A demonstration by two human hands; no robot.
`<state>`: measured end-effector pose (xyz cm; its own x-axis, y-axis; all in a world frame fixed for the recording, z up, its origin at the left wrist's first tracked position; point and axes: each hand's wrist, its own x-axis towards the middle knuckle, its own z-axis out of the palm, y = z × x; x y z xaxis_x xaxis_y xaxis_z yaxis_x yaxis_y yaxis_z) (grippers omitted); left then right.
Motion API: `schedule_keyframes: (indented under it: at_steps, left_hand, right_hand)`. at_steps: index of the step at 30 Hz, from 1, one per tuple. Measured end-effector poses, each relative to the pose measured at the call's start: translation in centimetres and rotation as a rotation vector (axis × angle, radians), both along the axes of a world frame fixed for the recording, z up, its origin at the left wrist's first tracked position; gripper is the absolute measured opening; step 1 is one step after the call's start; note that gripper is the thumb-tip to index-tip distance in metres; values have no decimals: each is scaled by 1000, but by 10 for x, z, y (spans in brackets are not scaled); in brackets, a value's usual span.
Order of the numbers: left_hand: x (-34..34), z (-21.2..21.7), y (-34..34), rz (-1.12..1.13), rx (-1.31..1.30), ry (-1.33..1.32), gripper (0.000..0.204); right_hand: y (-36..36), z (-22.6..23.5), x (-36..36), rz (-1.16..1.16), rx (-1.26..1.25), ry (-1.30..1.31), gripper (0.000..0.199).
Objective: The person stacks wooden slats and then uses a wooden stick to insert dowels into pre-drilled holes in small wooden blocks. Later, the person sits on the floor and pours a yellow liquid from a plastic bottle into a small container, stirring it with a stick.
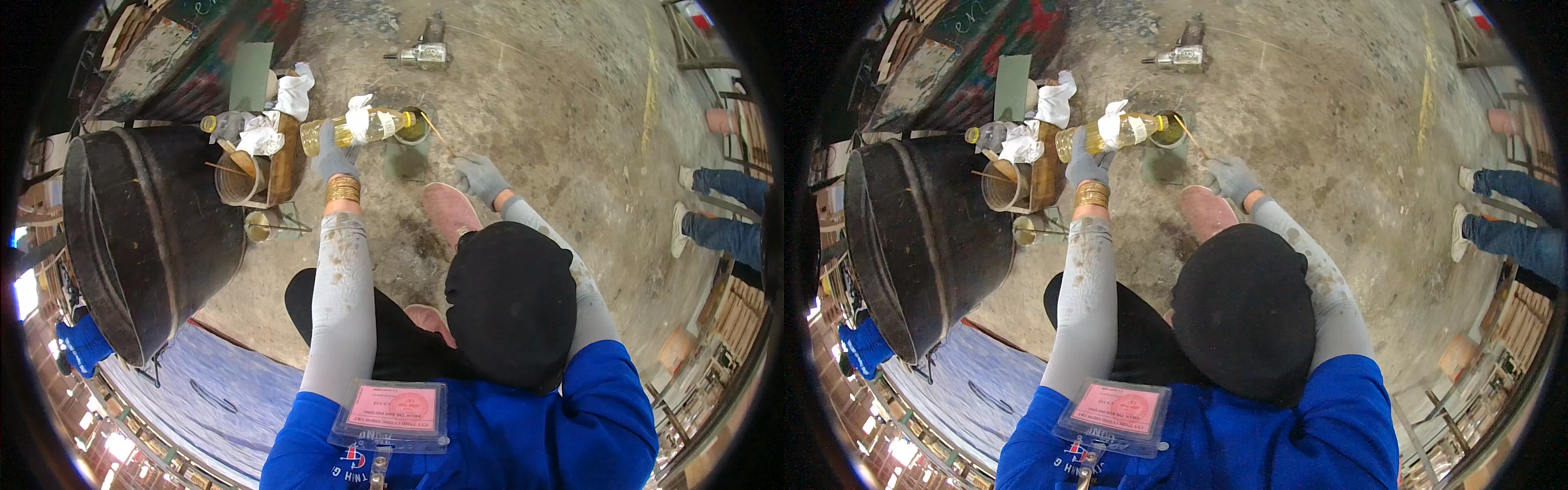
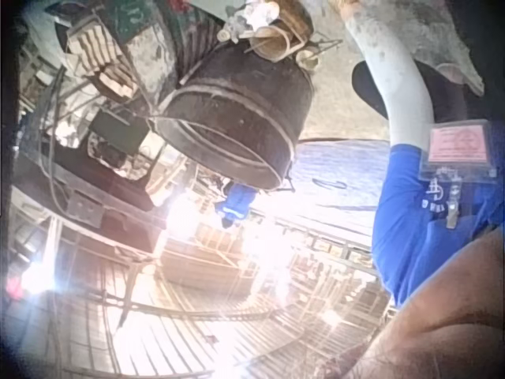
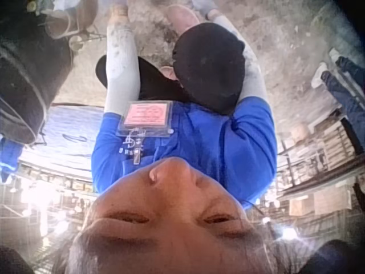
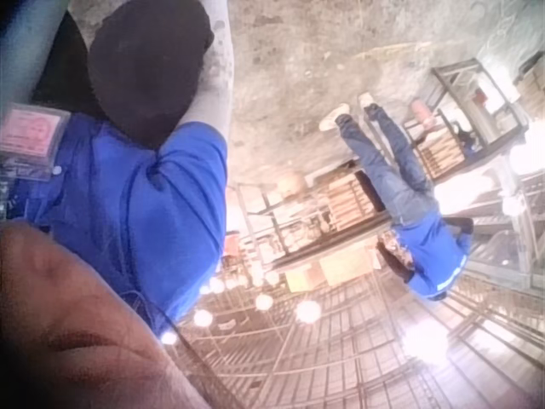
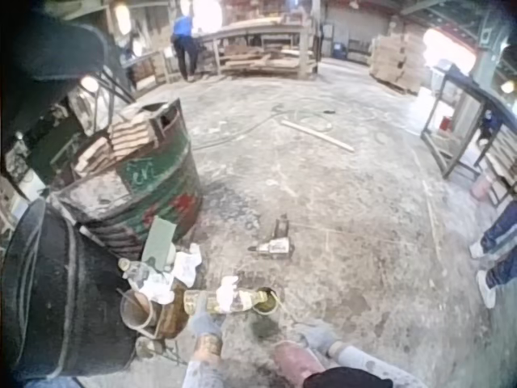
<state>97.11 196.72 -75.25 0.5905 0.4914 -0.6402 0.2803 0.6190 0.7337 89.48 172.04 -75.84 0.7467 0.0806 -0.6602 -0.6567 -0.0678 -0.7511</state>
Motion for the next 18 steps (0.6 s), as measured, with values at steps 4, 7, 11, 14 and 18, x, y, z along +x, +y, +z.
schedule_keyframes:
  at_steps: [4,7,11,14,18]
  left_hand:
    - [-2,-4,-1,21,-3,17,48]
    - [-3,-5,1,40,-36,-21,51]
    - [-4,1,-14,-82,178,-203,47]
    - [-5,1,-11,-282,550,-374,52]
    - [0,17,-28,-349,564,-347,55]
  right_hand:
    - [1,-1,-1,-26,7,-7,29]
    - [0,-5,-1,21,-7,2,29]
    - [-3,-8,-1,79,-37,-80,26]
    - [-1,-12,-3,164,-22,-220,24]
    - [0,-10,-1,0,7,19,25]
